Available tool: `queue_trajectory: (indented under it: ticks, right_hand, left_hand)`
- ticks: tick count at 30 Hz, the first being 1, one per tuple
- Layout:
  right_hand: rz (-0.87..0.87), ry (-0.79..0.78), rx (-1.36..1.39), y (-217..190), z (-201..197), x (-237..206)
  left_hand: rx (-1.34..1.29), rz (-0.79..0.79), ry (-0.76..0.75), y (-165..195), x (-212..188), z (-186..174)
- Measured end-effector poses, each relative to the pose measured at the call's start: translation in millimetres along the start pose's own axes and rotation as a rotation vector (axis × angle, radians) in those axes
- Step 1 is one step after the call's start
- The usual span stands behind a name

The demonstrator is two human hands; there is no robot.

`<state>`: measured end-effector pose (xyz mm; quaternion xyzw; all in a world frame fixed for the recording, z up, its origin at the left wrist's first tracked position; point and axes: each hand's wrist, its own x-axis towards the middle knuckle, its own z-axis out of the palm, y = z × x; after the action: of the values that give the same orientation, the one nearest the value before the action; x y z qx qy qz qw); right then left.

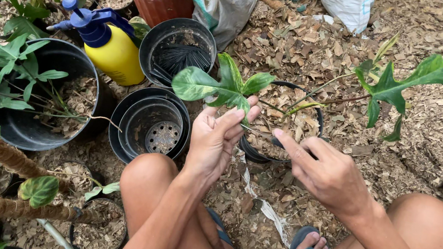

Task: The person sits on the ground holding a variegated philodendron vine and uses a small knife to cut sections of stem between leaves, taking cuttings for propagation. They turn the vine and cut at several nodes, holding the stem over an empty pot.

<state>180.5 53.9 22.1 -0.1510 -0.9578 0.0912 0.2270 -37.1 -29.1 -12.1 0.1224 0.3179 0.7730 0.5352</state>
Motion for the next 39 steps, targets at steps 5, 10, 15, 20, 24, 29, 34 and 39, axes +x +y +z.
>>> queue_trajectory:
  ticks: [5,10,15,20,24,29,34,39]
  right_hand:
    - [-0.015,0.017,-0.002,-2,0,0]
    - [-0.046,-0.015,-0.038,-2,-3,1]
    - [-0.061,-0.025,-0.012,-1,-7,0]
    - [-0.003,0.081,0.002,2,-5,-1]
    - [0.031,0.085,-0.018,5,1,0]
    - [0.033,0.073,-0.023,4,1,-1]
    - [0.020,0.057,-0.031,1,0,-2]
    - [-0.002,0.052,-0.026,-1,-1,-2]
  left_hand:
    - [-0.041,-0.041,-0.006,1,1,-5]
    - [-0.089,-0.113,0.013,2,3,-8]
    - [-0.060,-0.056,0.036,1,2,-7]
    - [0.046,0.018,-0.001,-1,-3,-1]
    - [0.063,0.042,-0.034,0,-7,5]
    - [0.042,0.061,-0.082,3,-12,8]
    - [0.021,0.052,-0.065,6,-13,8]
    - [0.078,0.117,-0.058,5,-12,8]
